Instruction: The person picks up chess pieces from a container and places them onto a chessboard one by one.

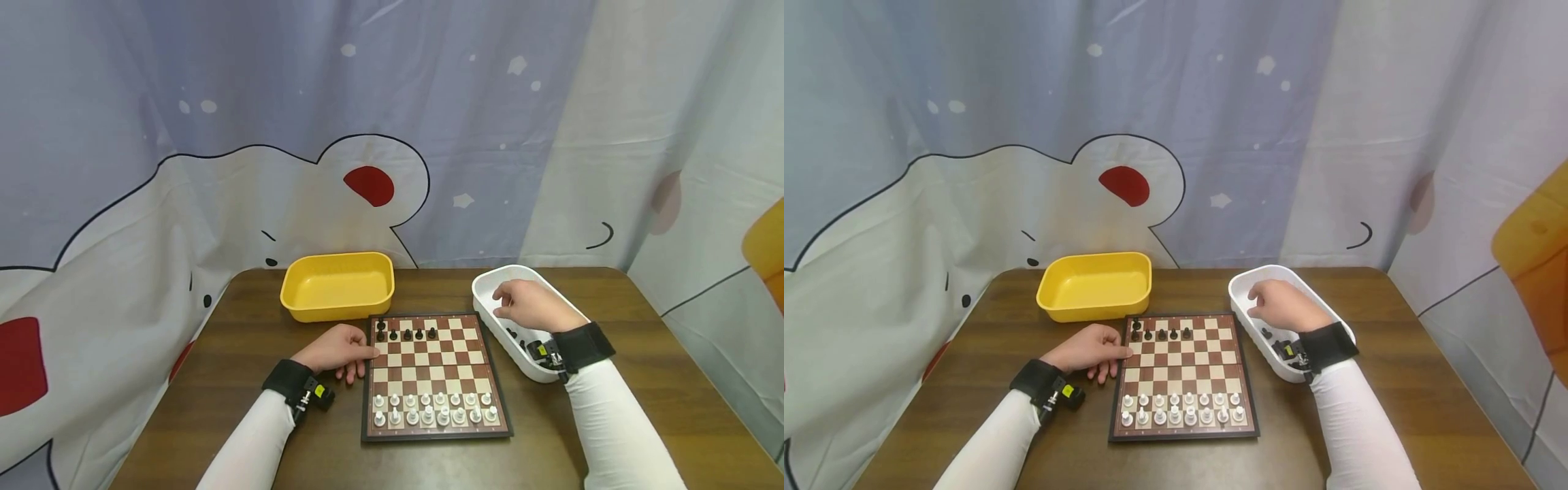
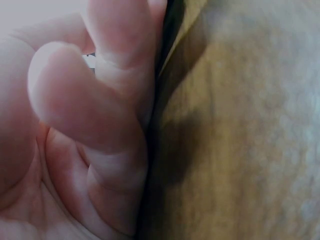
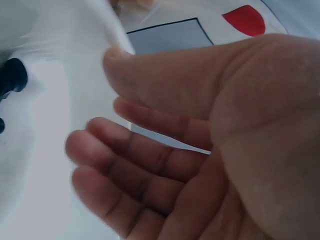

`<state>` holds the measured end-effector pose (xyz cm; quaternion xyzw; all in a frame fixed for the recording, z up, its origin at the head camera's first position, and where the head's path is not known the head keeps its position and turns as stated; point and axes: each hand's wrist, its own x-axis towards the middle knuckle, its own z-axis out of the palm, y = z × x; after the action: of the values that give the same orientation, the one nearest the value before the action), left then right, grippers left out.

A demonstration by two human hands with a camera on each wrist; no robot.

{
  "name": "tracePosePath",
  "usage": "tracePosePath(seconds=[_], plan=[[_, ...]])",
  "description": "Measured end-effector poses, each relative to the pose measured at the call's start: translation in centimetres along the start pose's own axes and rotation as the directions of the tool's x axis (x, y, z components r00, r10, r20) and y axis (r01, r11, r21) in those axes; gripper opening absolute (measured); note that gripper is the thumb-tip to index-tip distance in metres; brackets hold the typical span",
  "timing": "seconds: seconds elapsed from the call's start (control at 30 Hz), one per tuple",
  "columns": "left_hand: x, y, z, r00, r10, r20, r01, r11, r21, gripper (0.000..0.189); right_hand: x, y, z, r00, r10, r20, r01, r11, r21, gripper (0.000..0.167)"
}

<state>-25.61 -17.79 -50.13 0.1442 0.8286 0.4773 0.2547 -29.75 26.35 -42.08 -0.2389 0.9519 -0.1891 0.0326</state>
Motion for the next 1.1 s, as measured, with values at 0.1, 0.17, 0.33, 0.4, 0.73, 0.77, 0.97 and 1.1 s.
tracePosePath(seconds=[0.1,0.17,0.33,0.4,0.73,0.77,0.97,1.1], plan=[[-0.1,0.0,0.0,1.0,0.009,0.001,-0.009,1.0,0.002,0.038,0.0,0.2,0.3,0.998,0.011,0.063,-0.01,1.0,-0.001,0.029],[-0.1,0.0,0.0,1.0,0.012,0.004,-0.012,1.0,0.002,0.038,-0.1,0.3,0.5,0.995,0.007,0.098,-0.007,1.0,-0.001,0.027],[-0.1,0.0,0.0,1.0,0.007,0.005,-0.007,1.0,-0.003,0.037,-0.1,0.5,0.7,0.989,0.0,0.151,0.001,1.0,-0.007,0.029],[0.0,0.1,0.0,1.0,0.006,0.004,-0.006,1.0,-0.003,0.037,-0.1,0.6,0.8,0.987,0.001,0.161,0.0,1.0,-0.009,0.03],[-0.1,-0.1,0.0,1.0,0.007,0.005,-0.007,1.0,0.003,0.037,0.0,1.0,1.5,0.978,-0.018,0.21,0.021,1.0,-0.011,0.037],[-0.1,-0.1,0.0,1.0,0.007,0.006,-0.007,1.0,0.004,0.037,0.1,1.1,1.7,0.978,-0.021,0.21,0.025,1.0,-0.013,0.037],[-0.2,-0.1,0.1,1.0,0.015,0.004,-0.015,1.0,0.004,0.037,0.5,1.2,2.2,0.977,-0.013,0.214,0.025,0.998,-0.056,0.028],[-0.2,0.2,0.0,1.0,0.013,0.003,-0.013,1.0,0.004,0.037,0.5,1.1,2.2,0.975,-0.01,0.222,0.024,0.998,-0.062,0.023]])
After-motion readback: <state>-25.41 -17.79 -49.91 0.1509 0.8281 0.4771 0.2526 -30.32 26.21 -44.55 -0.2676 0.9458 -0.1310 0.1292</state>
